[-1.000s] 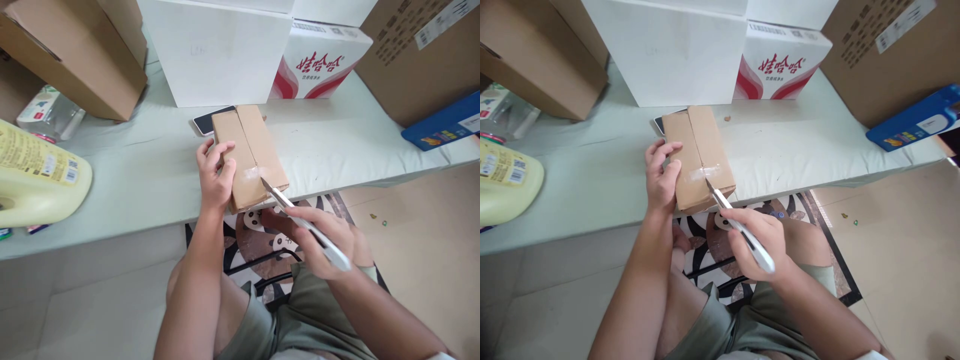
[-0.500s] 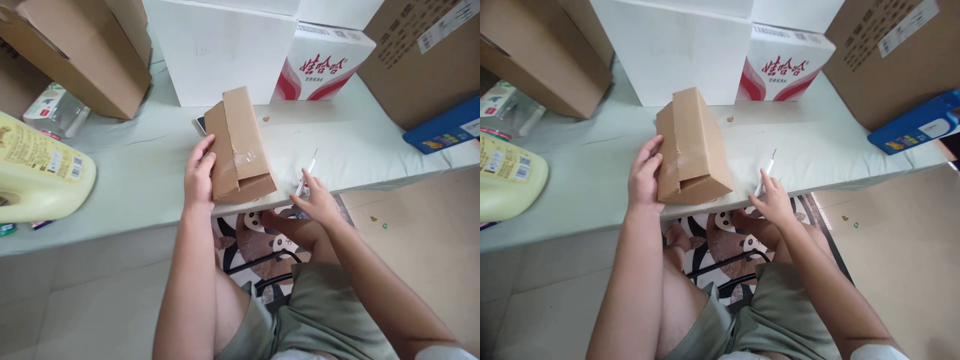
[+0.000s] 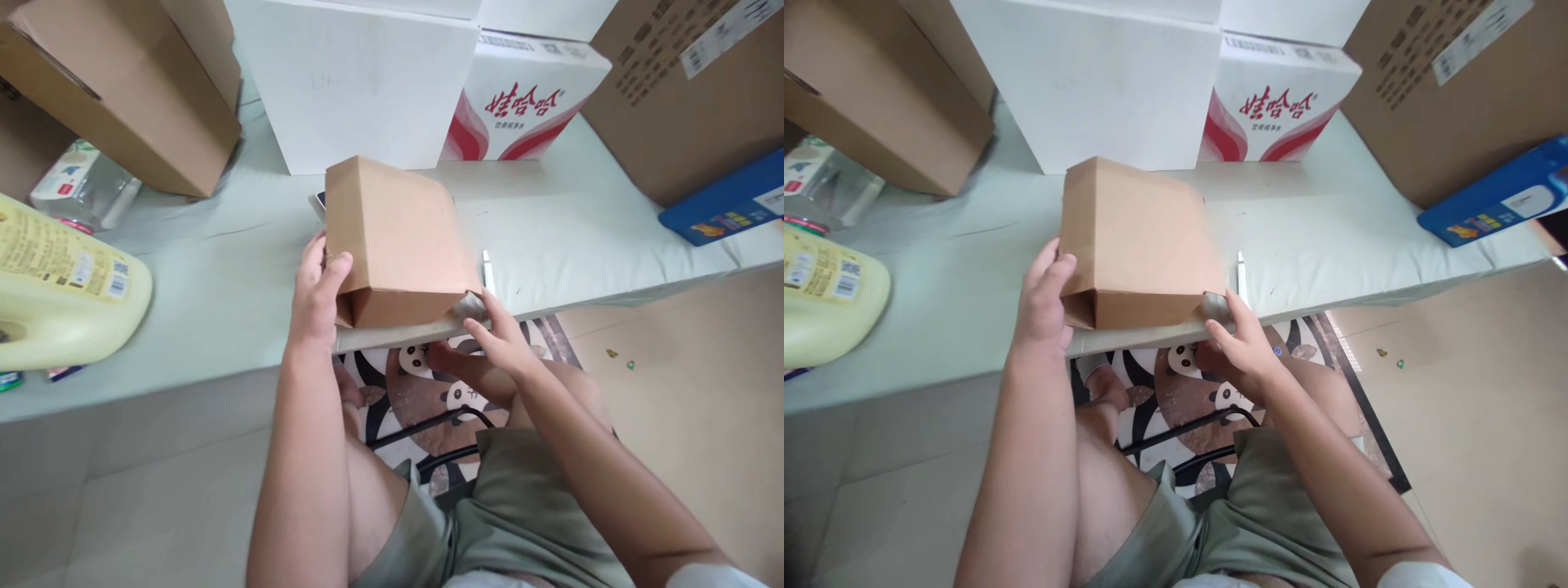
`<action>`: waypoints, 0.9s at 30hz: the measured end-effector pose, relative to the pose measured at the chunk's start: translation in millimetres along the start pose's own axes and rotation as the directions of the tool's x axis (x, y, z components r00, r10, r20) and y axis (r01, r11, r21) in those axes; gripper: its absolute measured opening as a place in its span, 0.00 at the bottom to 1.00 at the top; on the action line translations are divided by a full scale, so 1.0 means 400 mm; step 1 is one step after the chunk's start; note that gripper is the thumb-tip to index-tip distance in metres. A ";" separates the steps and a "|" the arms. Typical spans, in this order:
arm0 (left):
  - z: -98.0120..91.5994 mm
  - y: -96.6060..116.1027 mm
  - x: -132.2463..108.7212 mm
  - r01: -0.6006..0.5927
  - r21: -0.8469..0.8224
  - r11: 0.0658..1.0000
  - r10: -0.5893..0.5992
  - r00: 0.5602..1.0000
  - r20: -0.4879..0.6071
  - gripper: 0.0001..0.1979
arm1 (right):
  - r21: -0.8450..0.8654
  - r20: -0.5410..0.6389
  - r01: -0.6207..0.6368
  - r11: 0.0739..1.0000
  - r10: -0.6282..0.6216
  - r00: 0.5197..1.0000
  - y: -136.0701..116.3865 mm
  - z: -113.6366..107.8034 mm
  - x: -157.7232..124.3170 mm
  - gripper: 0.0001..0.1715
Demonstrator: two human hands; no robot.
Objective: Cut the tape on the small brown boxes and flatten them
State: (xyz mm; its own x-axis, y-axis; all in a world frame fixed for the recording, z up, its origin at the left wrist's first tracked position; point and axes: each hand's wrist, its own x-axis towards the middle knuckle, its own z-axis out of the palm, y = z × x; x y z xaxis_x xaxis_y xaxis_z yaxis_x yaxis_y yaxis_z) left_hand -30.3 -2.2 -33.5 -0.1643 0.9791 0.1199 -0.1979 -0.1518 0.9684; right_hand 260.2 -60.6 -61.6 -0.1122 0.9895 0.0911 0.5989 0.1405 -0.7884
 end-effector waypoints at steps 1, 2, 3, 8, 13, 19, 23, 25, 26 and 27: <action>-0.002 0.004 -0.001 0.013 -0.013 1.000 -0.013 1.000 -0.022 0.24 | 0.064 -0.001 0.031 0.997 -0.031 1.000 -0.005 0.007 0.004 0.36; -0.004 0.007 -0.002 0.031 -0.032 0.999 -0.032 0.998 -0.047 0.24 | 0.120 -0.013 0.068 0.991 -0.067 0.998 -0.008 0.013 0.008 0.37; -0.007 0.011 -0.003 0.046 -0.047 0.998 -0.050 0.996 -0.072 0.23 | 0.159 -0.035 0.100 0.982 -0.096 0.995 -0.009 0.020 0.013 0.37; -0.025 0.027 -0.009 -0.015 -0.068 0.998 0.008 0.995 -0.104 0.19 | 0.129 -0.179 0.161 0.978 -0.137 0.974 -0.009 0.041 0.039 0.37; -0.034 0.031 -0.013 0.034 -0.117 0.993 -0.028 0.999 0.047 0.22 | 0.067 -0.184 0.220 0.973 -0.205 0.961 -0.029 0.032 0.064 0.40; -0.019 0.028 -0.012 0.079 -0.034 0.996 -0.078 0.997 0.011 0.23 | 0.257 -0.145 0.123 0.958 -0.087 0.986 -0.043 0.025 0.060 0.31; -0.007 0.024 -0.010 0.120 0.013 0.993 -0.119 0.990 -0.075 0.20 | 0.243 -0.288 -0.029 0.970 0.101 0.952 -0.055 0.028 0.041 0.33; -0.005 0.027 -0.012 0.132 0.040 0.990 -0.126 0.985 -0.118 0.20 | 0.226 -0.357 -0.087 0.970 0.165 0.920 -0.059 0.023 0.030 0.38; -0.005 0.029 -0.013 0.137 0.050 0.989 -0.130 0.984 -0.122 0.19 | 0.206 -0.363 -0.092 0.974 0.164 0.917 -0.060 0.019 0.026 0.37; -0.007 0.032 -0.014 0.139 0.055 0.989 -0.132 0.984 -0.116 0.18 | 0.141 -0.341 -0.077 0.987 0.122 0.932 -0.059 0.014 0.022 0.32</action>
State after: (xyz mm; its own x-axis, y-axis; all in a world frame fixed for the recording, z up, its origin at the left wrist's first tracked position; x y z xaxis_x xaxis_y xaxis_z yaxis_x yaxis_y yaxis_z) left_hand -34.4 -10.0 -22.5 -0.2476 0.9682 -0.0353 -0.1651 -0.0063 0.9863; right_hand 240.8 -55.5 -45.6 0.2389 0.9510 0.1965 0.4878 0.0574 -0.8711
